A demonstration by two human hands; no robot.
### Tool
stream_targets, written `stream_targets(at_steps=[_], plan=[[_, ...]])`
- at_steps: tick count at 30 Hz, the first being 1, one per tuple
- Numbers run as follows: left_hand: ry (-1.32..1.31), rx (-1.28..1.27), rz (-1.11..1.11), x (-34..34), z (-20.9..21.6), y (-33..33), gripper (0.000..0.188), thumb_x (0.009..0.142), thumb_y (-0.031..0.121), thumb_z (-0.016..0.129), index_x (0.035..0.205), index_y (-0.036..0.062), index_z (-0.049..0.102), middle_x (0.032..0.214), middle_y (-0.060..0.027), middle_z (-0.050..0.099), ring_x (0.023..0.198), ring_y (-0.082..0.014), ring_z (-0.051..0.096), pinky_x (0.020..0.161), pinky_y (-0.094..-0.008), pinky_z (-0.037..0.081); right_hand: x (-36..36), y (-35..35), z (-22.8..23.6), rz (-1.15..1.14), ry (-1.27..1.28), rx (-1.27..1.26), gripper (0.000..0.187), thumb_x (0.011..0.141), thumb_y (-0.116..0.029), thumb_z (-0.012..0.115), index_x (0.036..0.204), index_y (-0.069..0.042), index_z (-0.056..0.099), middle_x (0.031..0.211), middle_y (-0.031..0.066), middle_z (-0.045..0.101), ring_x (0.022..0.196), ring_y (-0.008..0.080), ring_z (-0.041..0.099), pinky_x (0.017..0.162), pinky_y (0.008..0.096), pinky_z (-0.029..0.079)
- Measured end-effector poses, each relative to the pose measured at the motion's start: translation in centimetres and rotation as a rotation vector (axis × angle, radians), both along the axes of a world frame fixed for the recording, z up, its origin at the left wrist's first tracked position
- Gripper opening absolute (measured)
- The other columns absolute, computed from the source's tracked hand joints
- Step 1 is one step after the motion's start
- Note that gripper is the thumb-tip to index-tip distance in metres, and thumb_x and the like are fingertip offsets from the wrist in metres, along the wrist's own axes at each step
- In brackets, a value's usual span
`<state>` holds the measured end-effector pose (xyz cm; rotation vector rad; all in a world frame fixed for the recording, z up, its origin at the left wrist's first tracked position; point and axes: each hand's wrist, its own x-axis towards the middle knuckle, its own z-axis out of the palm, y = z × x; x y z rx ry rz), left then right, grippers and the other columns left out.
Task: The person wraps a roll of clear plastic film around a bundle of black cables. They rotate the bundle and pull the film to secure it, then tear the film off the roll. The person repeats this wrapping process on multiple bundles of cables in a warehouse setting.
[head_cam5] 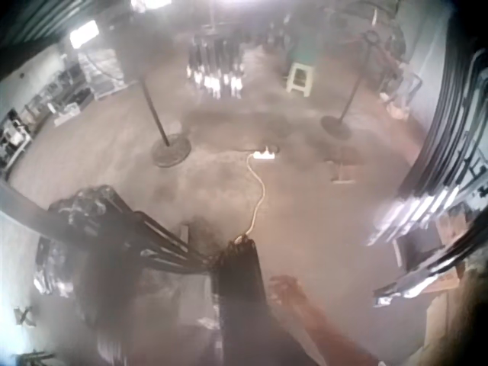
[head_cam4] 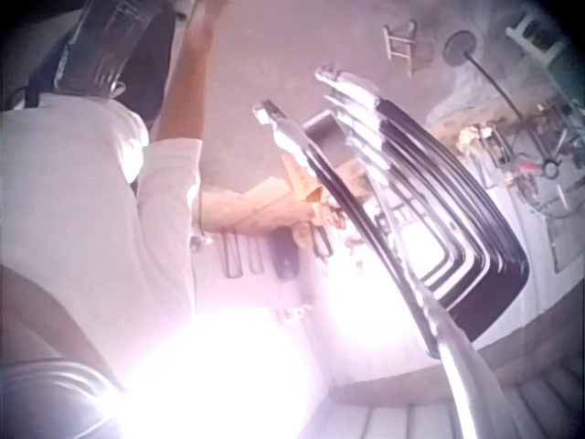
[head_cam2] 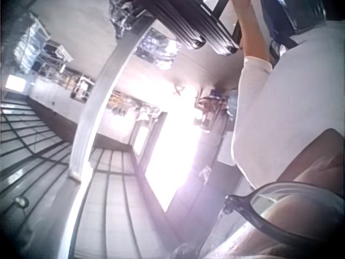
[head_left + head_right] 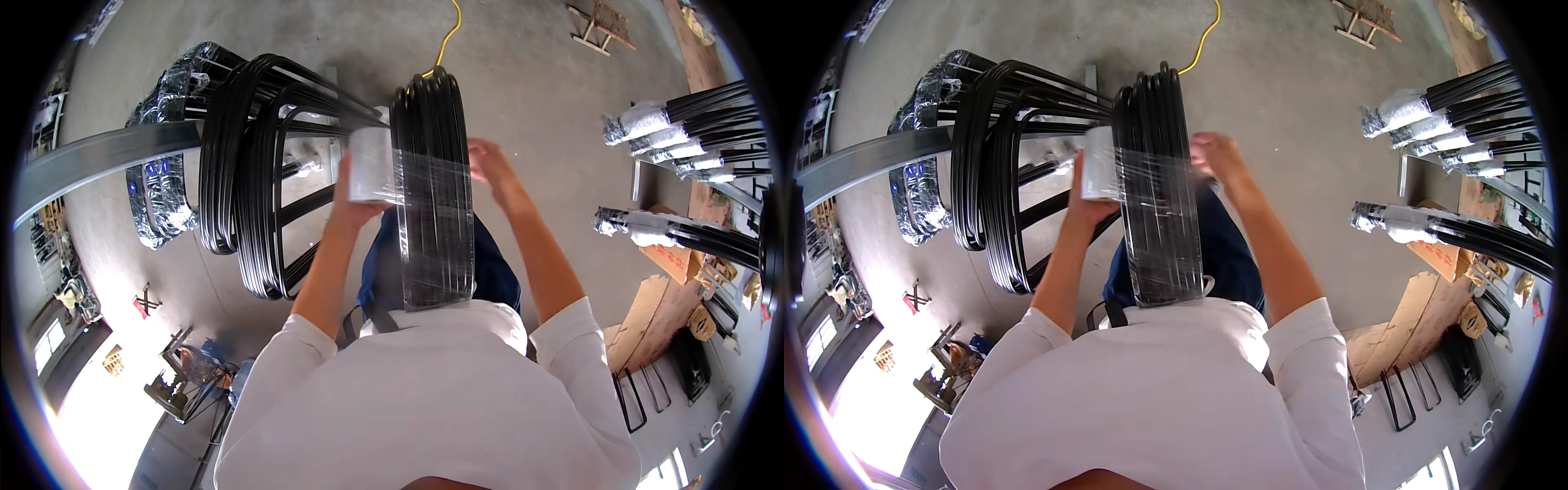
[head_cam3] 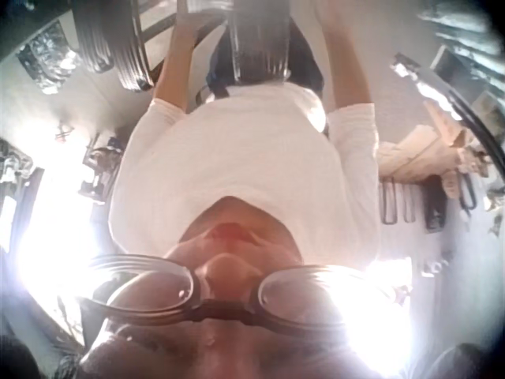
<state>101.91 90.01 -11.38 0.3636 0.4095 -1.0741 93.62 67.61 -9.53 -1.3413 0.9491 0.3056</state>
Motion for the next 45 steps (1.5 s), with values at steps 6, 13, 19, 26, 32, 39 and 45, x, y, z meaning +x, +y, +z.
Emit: stream_targets(at_steps=[6,13,19,26,32,39,45], plan=[[-0.338,0.269,-0.137,-3.6,-6.6,-3.8,0.048,0.082,0.05,0.048,0.105,0.0085,0.055,0.09,-0.0076,0.061,0.08,-0.0234,0.06,0.068,-0.041,0.05,2.1,3.8,-5.9,-0.076,-0.139,0.415,0.04,0.081,-0.023,0.056,0.111,0.003,0.048,0.103,0.0141,0.057,0.088,0.0225,0.057,0.075,0.0309,0.046],[-1.432,1.057,-0.901,2.2,-4.4,-4.7,0.035,0.077,0.023,0.053,0.108,0.0052,0.052,0.081,-0.016,0.058,0.082,-0.0325,0.057,0.072,-0.0395,0.046,0.7,1.8,-6.8,0.051,-0.114,-0.09,0.046,0.08,-0.025,0.057,0.114,0.003,0.045,0.107,0.0167,0.055,0.093,0.0251,0.056,0.081,0.0323,0.045],[-2.671,0.853,-0.689,6.1,7.5,-8.2,0.082,0.062,-0.009,0.052,0.135,0.0197,0.028,0.142,-0.0042,0.021,0.131,-0.025,0.02,0.105,-0.0451,0.016,1.3,-2.7,-7.1,0.063,-0.08,-0.305,0.052,0.078,-0.028,0.058,0.115,0.004,0.042,0.112,0.0224,0.052,0.102,0.0295,0.054,0.086,0.0365,0.043],[-3.191,-0.056,-0.99,6.9,10.1,-14.2,0.078,0.058,0.002,0.065,0.127,0.0164,0.033,0.134,0.0021,0.032,0.129,-0.0179,0.023,0.11,-0.0425,0.011,0.2,-4.9,1.0,0.144,0.045,-0.348,0.061,0.069,-0.029,0.066,0.114,0.005,0.044,0.102,0.0174,0.057,0.091,0.0223,0.058,0.075,0.034,0.046],[-3.095,-0.228,-0.904,7.5,9.5,-14.9,0.059,0.052,-0.001,0.067,0.107,0.0098,0.045,0.107,0.0011,0.048,0.11,-0.0162,0.043,0.11,-0.0389,0.017,-1.6,-8.8,4.3,0.031,-0.091,-0.31,0.052,0.063,-0.027,0.069,0.101,0.005,0.054,0.09,0.0108,0.058,0.079,0.0149,0.056,0.067,0.0287,0.046],[-2.979,-0.246,-0.757,7.7,8.6,-14.8,0.058,0.052,-0.005,0.065,0.105,0.0082,0.045,0.106,-0.0021,0.049,0.108,-0.0191,0.045,0.108,-0.0377,0.022,0.7,-9.8,16.3,-0.005,-0.312,-0.182,0.054,0.066,-0.035,0.067,0.103,0.003,0.055,0.085,0.0066,0.058,0.078,0.0146,0.055,0.07,0.0261,0.044],[-2.673,-0.131,-0.734,8.1,8.4,-12.8,0.056,0.053,-0.012,0.063,0.102,0.0095,0.046,0.107,-0.003,0.049,0.108,-0.0206,0.044,0.105,-0.0365,0.027,0.8,-8.4,18.0,-0.203,-0.324,-0.1,0.047,0.07,-0.034,0.065,0.099,0.002,0.055,0.091,0.0077,0.057,0.081,0.0156,0.056,0.071,0.0263,0.045]])
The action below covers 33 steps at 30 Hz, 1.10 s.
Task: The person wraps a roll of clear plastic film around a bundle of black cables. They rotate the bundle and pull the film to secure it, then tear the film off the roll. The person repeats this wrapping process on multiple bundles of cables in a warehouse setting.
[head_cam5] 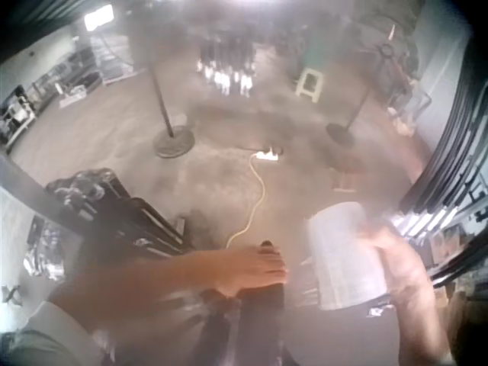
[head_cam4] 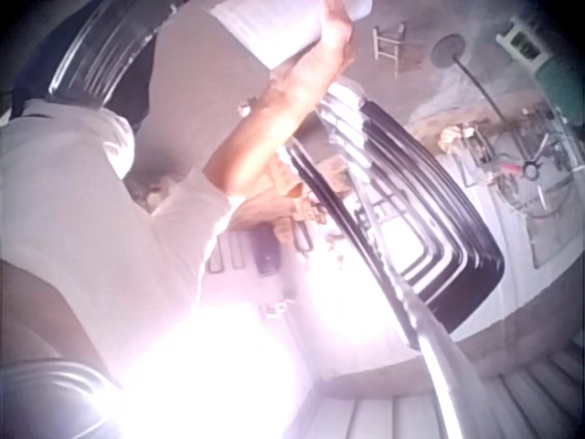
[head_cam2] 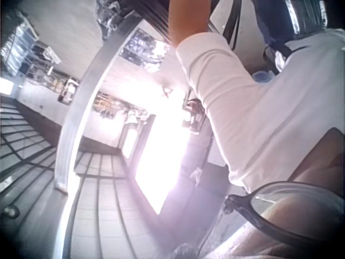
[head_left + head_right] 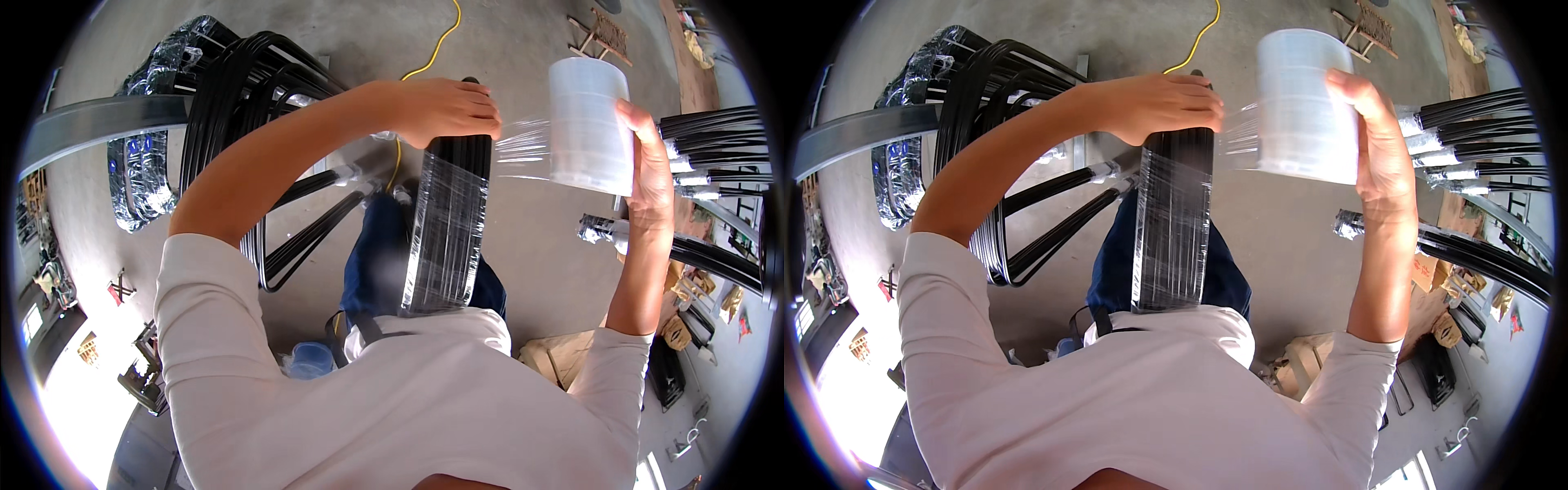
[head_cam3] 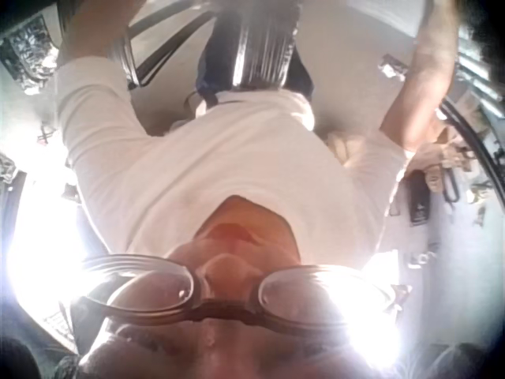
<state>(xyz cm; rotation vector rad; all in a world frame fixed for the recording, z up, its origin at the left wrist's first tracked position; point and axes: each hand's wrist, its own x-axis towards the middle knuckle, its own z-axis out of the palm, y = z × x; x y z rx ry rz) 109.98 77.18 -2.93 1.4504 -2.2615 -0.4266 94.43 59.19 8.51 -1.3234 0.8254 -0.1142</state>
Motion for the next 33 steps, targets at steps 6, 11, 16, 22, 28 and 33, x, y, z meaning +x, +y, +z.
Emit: stream_targets(at_steps=[6,11,16,22,28,33], plan=[[0.073,0.013,0.054,0.3,-0.3,2.2,0.052,0.055,-0.01,0.063,0.1,0.01,0.047,0.107,-0.0022,0.049,0.107,-0.0206,0.044,0.104,-0.0365,0.029,-2.2,-6.3,-5.1,-0.015,-0.014,0.181,0.043,0.073,-0.032,0.063,0.1,0.0,0.054,0.092,0.0078,0.057,0.082,0.0171,0.057,0.075,0.0295,0.048],[0.043,0.005,0.054,-0.1,-0.6,2.4,0.053,0.055,-0.009,0.064,0.1,0.01,0.046,0.105,-0.0023,0.05,0.107,-0.0198,0.044,0.103,-0.0367,0.031,-5.0,-7.0,-12.7,-0.137,0.057,0.202,0.042,0.072,-0.031,0.067,0.098,-0.001,0.053,0.088,0.0041,0.055,0.083,0.0151,0.053,0.077,0.0293,0.045],[0.075,-0.03,0.085,-0.2,-0.6,3.0,0.052,0.054,-0.011,0.062,0.099,0.0093,0.045,0.103,-0.0019,0.049,0.107,-0.0195,0.043,0.105,-0.0364,0.029,-4.3,-7.9,-8.3,-0.077,-0.012,0.22,0.051,0.068,-0.034,0.069,0.104,-0.001,0.054,0.096,0.0072,0.057,0.085,0.0191,0.056,0.075,0.0322,0.048],[0.077,-0.055,0.092,-0.3,-0.8,2.2,0.053,0.053,-0.009,0.063,0.101,0.0058,0.047,0.101,-0.0065,0.05,0.106,-0.0228,0.045,0.102,-0.0369,0.032,-0.5,0.5,4.0,-0.006,-0.084,-0.066,0.072,0.067,-0.037,0.066,0.116,0.009,0.043,0.106,0.0205,0.052,0.093,0.0242,0.055,0.079,0.0381,0.048],[0.589,-0.358,0.778,-1.3,-4.5,7.4,0.035,0.07,0.013,0.062,0.101,0.0044,0.047,0.094,-0.0091,0.055,0.103,-0.022,0.047,0.094,-0.0353,0.035,9.9,9.9,0.8,0.646,-0.21,-0.299,0.041,0.065,-0.034,0.067,0.086,0.0,0.063,0.09,0.0146,0.062,0.075,0.0208,0.061,0.068,0.0292,0.048],[1.684,-0.303,1.591,-4.2,-0.7,15.5,0.047,0.083,0.043,0.047,0.106,0.0027,0.048,0.098,-0.01,0.056,0.106,-0.0189,0.047,0.091,-0.0359,0.035,14.7,17.4,-2.3,0.697,0.11,-0.475,0.052,0.06,-0.038,0.069,0.091,0.003,0.063,0.088,0.02,0.062,0.077,0.0299,0.063,0.073,0.0337,0.049]])
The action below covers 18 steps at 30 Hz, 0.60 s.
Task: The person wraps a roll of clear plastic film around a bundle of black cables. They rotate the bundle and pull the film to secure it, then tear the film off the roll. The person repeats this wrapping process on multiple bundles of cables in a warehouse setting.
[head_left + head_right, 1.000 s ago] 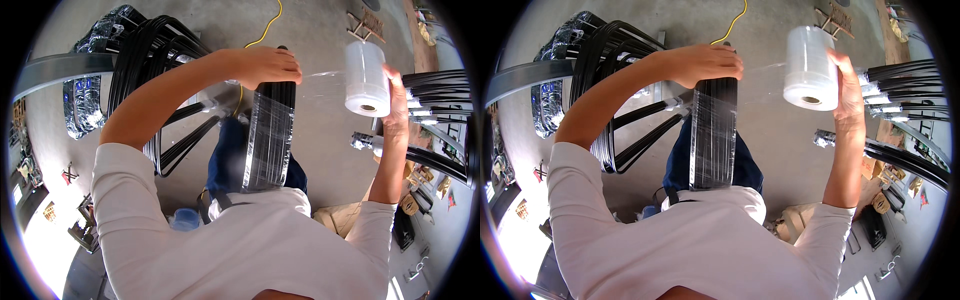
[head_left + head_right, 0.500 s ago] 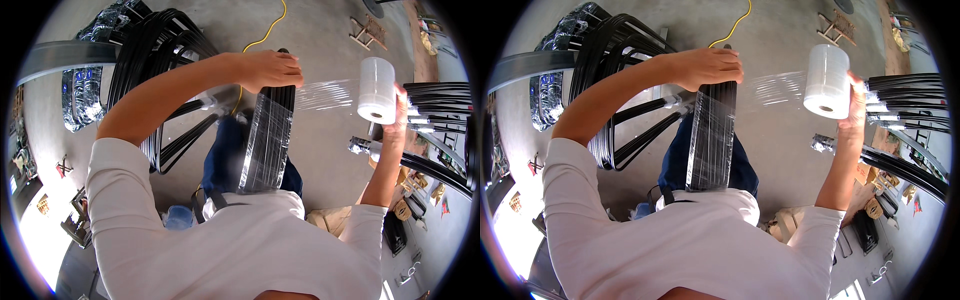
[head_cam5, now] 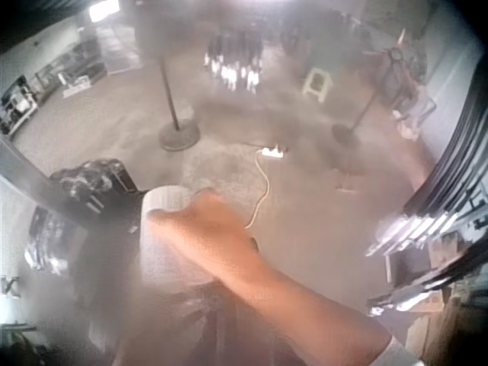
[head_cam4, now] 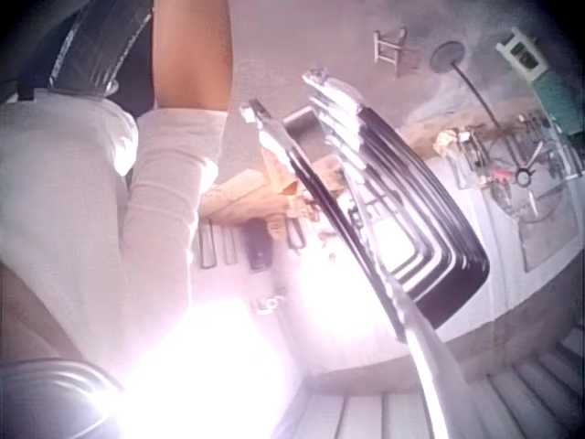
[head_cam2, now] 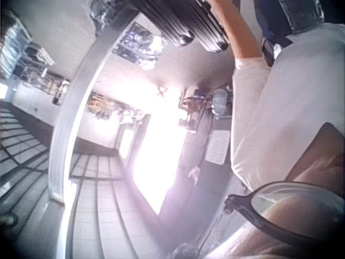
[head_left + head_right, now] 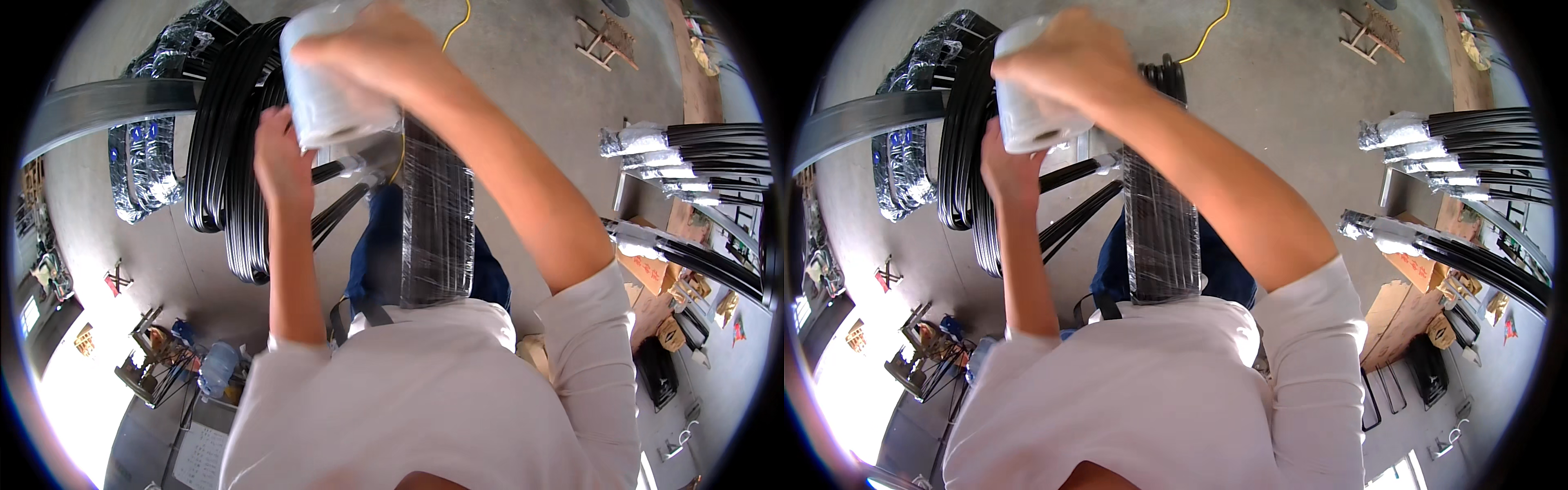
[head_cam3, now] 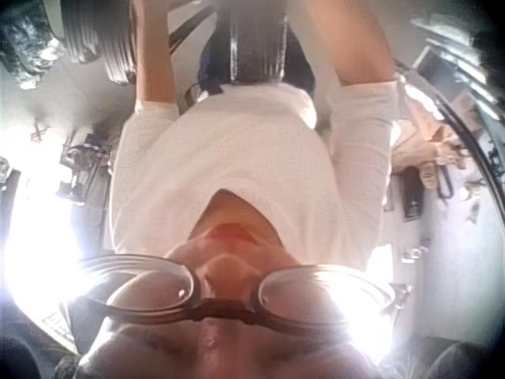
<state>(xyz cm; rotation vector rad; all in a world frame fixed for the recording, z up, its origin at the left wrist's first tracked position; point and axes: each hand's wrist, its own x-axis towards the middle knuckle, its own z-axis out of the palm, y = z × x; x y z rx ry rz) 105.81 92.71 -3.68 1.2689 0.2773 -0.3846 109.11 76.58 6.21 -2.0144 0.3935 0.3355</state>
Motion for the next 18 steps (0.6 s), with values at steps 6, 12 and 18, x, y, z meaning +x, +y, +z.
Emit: stream_targets(at_steps=[6,12,18], plan=[[-0.007,0.46,-0.313,-2.2,3.6,2.5,0.074,0.081,0.066,0.033,0.123,0.0049,0.04,0.121,-0.0148,0.042,0.115,-0.0242,0.039,0.094,-0.0422,0.03,-2.1,4.9,-6.3,0.138,-0.131,-0.337,0.062,0.057,-0.035,0.073,0.092,0.011,0.053,0.087,0.0189,0.058,0.085,0.0314,0.058,0.074,0.0372,0.049],[0.388,-0.116,-0.259,-2.8,-3.0,-1.2,0.063,0.085,0.055,0.04,0.125,0.0065,0.038,0.124,-0.0139,0.042,0.112,-0.0234,0.045,0.091,-0.0437,0.039,-3.8,3.4,-10.2,0.096,-0.323,-0.528,0.02,0.063,-0.013,0.063,0.073,0.003,0.059,0.078,0.0143,0.059,0.076,0.0291,0.06,0.064,0.0379,0.05],[0.33,-0.38,-0.242,-5.2,-9.5,-5.3,0.047,0.087,0.032,0.045,0.123,0.0037,0.038,0.119,-0.0091,0.048,0.109,-0.0202,0.048,0.09,-0.0371,0.041,-4.2,1.2,-8.6,0.138,-0.225,-0.357,0.01,0.064,-0.006,0.056,0.071,0.0,0.061,0.076,0.0193,0.061,0.062,0.0303,0.061,0.057,0.0366,0.049]])
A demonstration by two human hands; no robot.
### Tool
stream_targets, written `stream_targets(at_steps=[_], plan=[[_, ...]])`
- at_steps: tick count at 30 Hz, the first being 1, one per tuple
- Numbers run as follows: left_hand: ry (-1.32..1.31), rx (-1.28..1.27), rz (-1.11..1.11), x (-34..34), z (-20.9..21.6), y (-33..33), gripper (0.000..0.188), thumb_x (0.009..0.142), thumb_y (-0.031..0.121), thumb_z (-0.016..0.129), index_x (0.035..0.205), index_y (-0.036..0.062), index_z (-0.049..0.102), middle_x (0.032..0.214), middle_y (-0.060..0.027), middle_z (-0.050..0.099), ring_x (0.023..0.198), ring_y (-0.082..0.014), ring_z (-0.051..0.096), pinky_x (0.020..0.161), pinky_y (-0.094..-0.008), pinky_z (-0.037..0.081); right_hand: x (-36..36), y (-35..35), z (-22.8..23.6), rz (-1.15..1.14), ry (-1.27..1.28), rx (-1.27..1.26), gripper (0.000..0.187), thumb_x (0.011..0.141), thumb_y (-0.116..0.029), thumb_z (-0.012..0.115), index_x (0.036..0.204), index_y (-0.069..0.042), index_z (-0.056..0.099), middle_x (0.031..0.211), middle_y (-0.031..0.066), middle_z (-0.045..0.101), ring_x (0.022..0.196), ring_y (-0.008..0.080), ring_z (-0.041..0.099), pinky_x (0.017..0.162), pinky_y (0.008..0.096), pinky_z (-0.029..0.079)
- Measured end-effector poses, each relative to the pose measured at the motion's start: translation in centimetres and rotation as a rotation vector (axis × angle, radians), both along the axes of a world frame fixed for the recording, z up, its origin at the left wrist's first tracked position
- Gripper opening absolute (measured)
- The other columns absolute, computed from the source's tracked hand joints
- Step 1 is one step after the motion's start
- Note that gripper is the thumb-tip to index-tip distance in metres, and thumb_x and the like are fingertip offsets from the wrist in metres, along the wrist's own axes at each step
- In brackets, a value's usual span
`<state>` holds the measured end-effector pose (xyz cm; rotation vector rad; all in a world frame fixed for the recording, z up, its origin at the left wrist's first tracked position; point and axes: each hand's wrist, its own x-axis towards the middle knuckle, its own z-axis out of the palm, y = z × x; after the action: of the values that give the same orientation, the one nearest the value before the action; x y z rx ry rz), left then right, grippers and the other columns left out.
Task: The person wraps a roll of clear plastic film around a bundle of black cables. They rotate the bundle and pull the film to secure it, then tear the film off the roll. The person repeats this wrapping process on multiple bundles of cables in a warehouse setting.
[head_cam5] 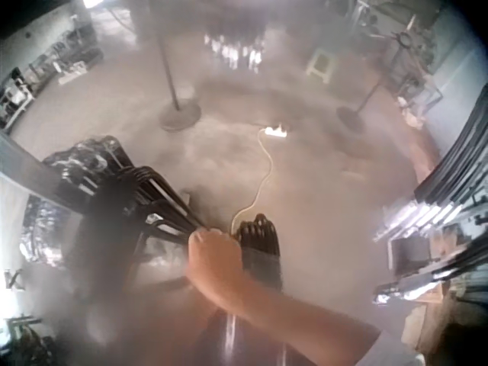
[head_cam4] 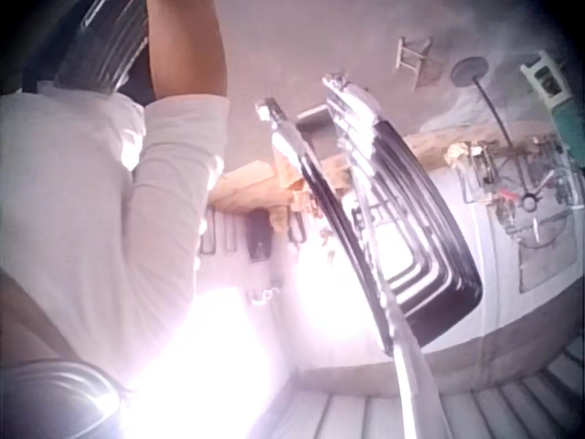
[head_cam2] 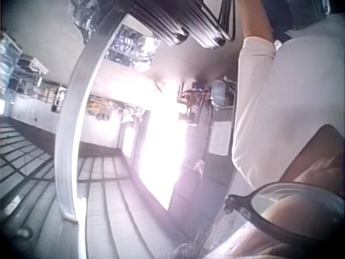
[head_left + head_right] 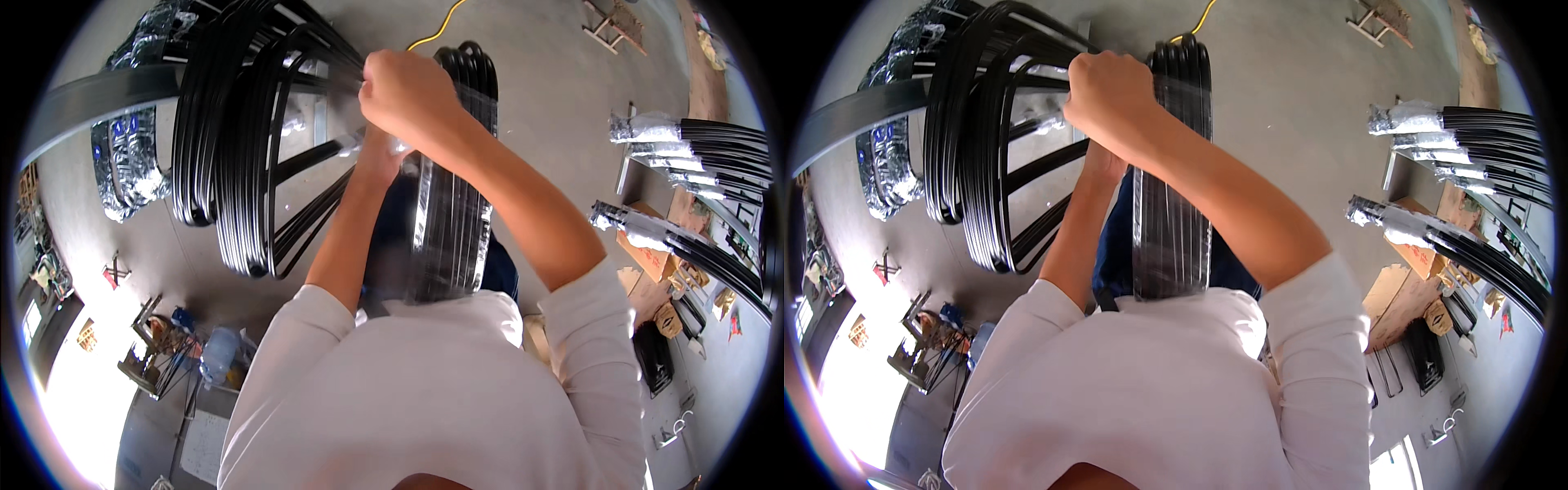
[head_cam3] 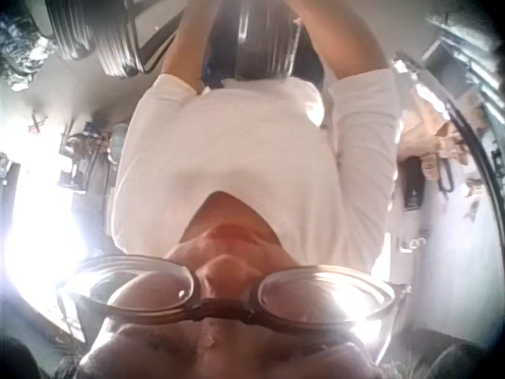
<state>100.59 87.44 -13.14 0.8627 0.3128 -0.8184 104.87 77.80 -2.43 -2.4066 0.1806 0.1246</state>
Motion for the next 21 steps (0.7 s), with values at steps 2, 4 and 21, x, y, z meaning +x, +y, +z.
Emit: stream_targets(at_steps=[2,4,21], plan=[[0.034,-0.11,0.1,0.4,-0.5,-0.8,0.049,0.087,0.03,0.044,0.126,0.0017,0.035,0.121,-0.0104,0.046,0.112,-0.0225,0.047,0.094,-0.0384,0.038,-0.4,-2.2,2.1,-0.165,-0.129,0.178,0.009,0.069,-0.007,0.055,0.072,-0.001,0.061,0.067,0.0171,0.06,0.055,0.0272,0.06,0.052,0.0353,0.048],[0.077,-0.137,0.097,0.2,-1.1,-0.2,0.049,0.088,0.03,0.042,0.127,0.0005,0.033,0.121,-0.0118,0.047,0.112,-0.0242,0.046,0.096,-0.0392,0.036,-2.2,-5.4,2.3,-0.521,-0.305,0.342,0.013,0.075,-0.011,0.053,0.076,-0.001,0.061,0.058,0.0125,0.059,0.052,0.0218,0.059,0.05,0.0327,0.047],[-0.826,0.926,-0.234,-0.2,1.6,-1.8,0.05,0.079,0.029,0.061,0.107,-0.0085,0.045,0.096,-0.0202,0.053,0.092,-0.0275,0.052,0.082,-0.037,0.04,-9.6,-9.2,-10.6,-0.767,0.439,1.302,0.022,0.079,-0.015,0.056,0.089,0.005,0.06,0.076,0.0086,0.06,0.064,0.0141,0.059,0.055,0.0281,0.049]])
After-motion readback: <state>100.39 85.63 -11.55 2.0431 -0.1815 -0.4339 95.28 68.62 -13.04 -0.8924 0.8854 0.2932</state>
